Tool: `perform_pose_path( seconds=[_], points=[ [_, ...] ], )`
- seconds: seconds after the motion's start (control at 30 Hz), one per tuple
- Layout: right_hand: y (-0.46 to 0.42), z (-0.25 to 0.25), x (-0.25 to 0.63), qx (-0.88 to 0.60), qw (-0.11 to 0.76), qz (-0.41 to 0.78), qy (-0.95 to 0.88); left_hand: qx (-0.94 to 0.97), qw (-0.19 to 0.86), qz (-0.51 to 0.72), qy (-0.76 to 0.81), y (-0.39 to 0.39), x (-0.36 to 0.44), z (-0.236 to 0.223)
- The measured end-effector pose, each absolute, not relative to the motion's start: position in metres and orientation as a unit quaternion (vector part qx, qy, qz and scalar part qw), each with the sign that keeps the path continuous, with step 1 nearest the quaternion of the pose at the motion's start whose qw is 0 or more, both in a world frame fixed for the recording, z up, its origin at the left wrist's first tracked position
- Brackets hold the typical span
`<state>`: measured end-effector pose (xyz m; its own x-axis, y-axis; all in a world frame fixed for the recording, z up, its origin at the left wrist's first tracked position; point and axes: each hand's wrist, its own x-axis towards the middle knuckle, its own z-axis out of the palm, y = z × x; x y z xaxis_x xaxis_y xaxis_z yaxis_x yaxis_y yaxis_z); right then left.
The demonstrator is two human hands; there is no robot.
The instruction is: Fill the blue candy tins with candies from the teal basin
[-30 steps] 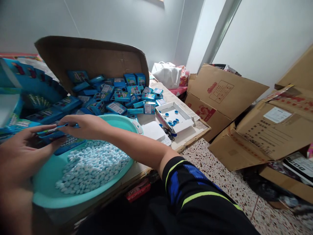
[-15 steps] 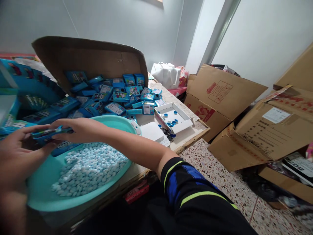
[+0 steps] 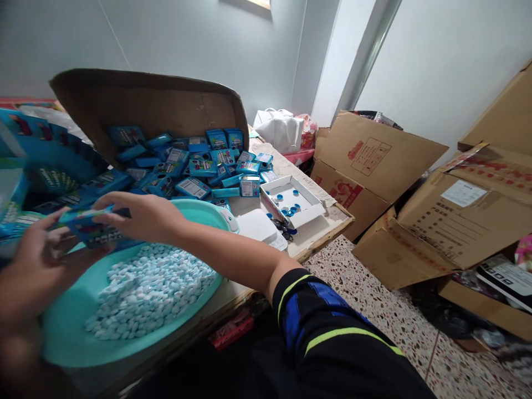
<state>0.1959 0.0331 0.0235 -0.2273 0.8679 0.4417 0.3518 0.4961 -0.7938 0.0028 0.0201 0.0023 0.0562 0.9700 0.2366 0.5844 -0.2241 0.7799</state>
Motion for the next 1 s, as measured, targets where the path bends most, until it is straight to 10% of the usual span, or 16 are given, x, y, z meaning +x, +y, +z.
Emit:
perform_pose_path(
  seconds=[0.2,0.77,1.0],
  points=[
    [-0.006,0.041,0.288,-0.469,0.652,0.124,-0.583,0.738,0.269,0.198,0.587,0.022,0.006,0.003],
    [-0.084,-0.065,0.402,-0.627,0.487,0.051,-0.606,0.756,0.317,0.135,0.556,0.018,0.001,0.004],
    [-0.136,-0.105,0.411,-0.618,0.67,-0.067,-0.405,0.773,0.296,0.111,0.55,0.009,0.005,0.006]
  ],
)
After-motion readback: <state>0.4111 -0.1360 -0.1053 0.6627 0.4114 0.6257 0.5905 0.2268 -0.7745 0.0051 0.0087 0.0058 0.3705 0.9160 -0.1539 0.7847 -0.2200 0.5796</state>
